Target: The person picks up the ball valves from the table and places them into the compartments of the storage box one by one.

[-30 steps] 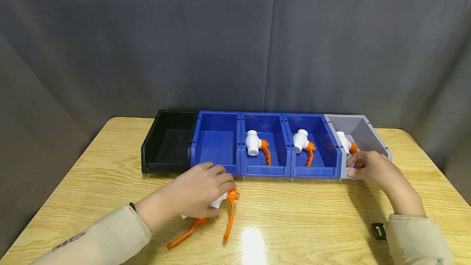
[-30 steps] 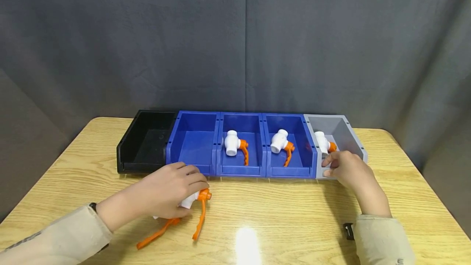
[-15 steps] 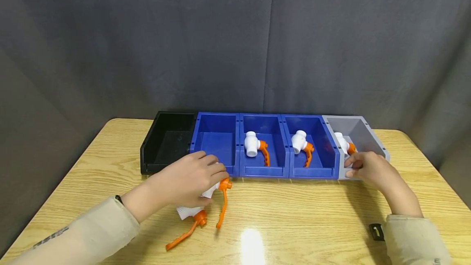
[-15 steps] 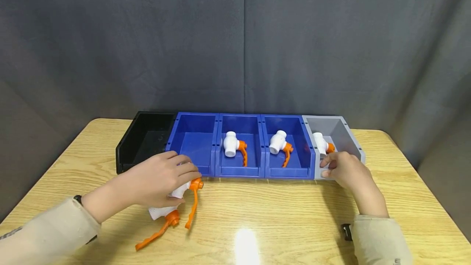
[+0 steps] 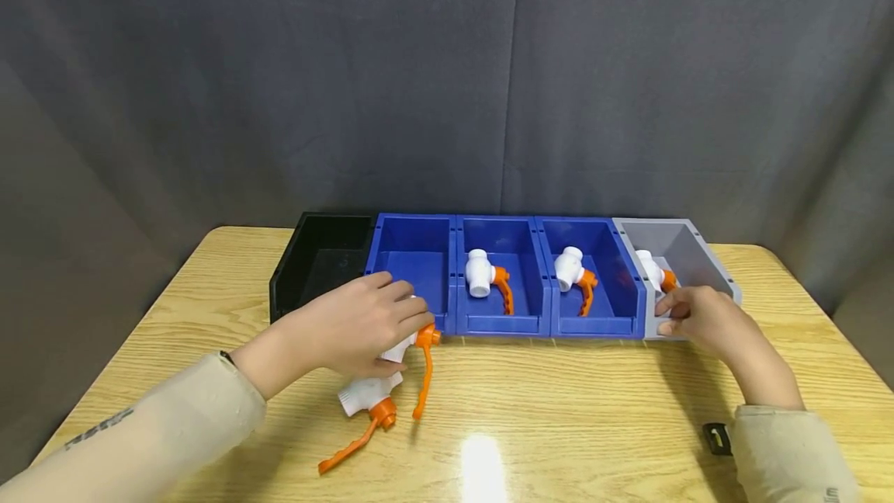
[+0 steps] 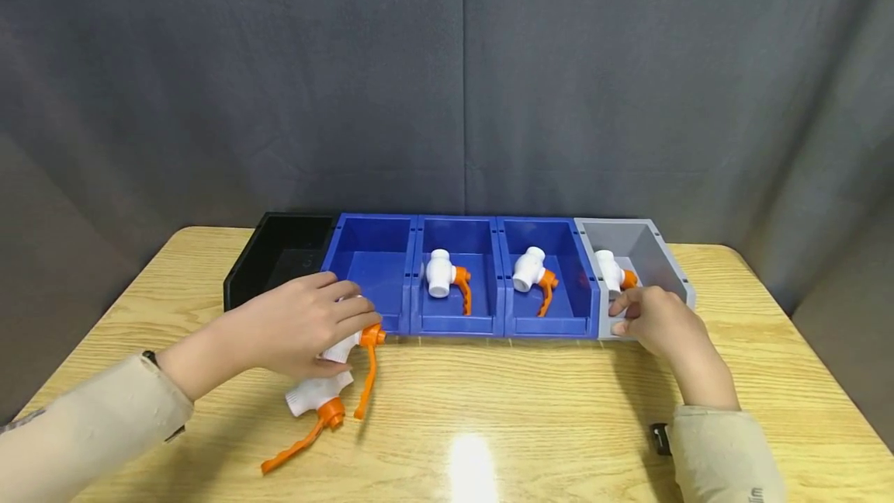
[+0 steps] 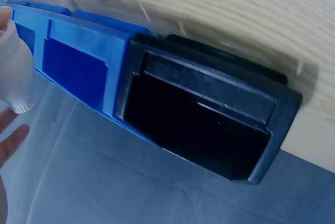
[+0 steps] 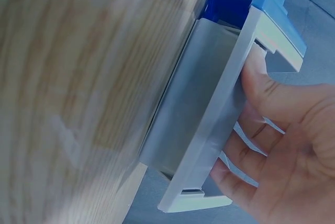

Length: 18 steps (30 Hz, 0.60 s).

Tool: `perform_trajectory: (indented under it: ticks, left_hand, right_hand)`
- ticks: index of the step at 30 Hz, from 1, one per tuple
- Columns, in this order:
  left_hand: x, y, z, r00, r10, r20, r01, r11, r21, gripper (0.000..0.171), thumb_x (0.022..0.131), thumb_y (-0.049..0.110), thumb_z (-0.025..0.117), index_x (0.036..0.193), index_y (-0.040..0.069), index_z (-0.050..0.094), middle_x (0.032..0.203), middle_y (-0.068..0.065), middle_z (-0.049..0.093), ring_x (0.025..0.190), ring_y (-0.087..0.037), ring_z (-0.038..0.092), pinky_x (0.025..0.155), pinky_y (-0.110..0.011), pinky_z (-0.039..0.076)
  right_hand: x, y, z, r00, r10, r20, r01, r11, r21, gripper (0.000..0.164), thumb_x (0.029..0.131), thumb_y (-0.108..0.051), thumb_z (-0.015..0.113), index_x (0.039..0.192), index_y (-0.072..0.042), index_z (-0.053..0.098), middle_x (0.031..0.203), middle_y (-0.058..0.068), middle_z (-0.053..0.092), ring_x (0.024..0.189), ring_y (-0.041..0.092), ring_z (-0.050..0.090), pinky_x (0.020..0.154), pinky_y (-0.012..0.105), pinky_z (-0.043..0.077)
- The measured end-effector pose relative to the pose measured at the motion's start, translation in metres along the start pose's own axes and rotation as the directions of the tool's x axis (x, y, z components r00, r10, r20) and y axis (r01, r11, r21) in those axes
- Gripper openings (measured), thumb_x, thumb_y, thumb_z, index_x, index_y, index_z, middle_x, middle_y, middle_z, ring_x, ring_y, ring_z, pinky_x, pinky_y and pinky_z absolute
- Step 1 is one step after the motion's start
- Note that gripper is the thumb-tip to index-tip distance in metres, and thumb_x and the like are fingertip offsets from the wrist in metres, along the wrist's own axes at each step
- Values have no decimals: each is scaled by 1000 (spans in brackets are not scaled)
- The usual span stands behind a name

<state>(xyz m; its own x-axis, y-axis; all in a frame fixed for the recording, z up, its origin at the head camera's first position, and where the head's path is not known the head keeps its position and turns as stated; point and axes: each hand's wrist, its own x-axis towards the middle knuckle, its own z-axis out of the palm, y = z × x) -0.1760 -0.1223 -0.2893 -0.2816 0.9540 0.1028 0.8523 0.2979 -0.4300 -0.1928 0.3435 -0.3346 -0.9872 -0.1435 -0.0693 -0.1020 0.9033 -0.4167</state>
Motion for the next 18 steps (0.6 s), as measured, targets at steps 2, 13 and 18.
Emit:
perform_trajectory:
  ticks: [2, 13, 18]
  left_hand:
    - [0, -3, -1, 1000, 7, 10, -7, 1000, 11, 60, 79, 53, 75, 119, 9, 67, 110, -2, 68, 96, -21, 61, 81, -34, 50]
    - [2, -20, 2, 1000, 6, -20, -5, 999, 48, 55, 82, 51, 71, 117, 9, 67, 108, -2, 68, 93, -22, 61, 80, -35, 50]
    - [5, -28, 5, 999, -23, -24, 24, 999, 36, 55, 82, 51, 71, 117, 8, 68, 108, -4, 69, 93, -23, 61, 82, -36, 51]
  right_hand:
    - [0, 0, 1, 1000, -7, -1, 7, 1000, 3, 17, 82, -7, 79, 93, 1, 69, 83, 12, 67, 79, 29, 60, 70, 41, 46]
    - [1, 1, 1, 1000, 14, 6, -14, 1000, 0, 19, 82, -8, 79, 95, 2, 69, 86, 16, 66, 82, 32, 59, 73, 49, 47]
    - [0, 0, 1, 1000, 19, 3, -19, 1000, 0, 19, 83, -8, 79, 95, 2, 69, 86, 16, 66, 82, 32, 59, 72, 49, 47]
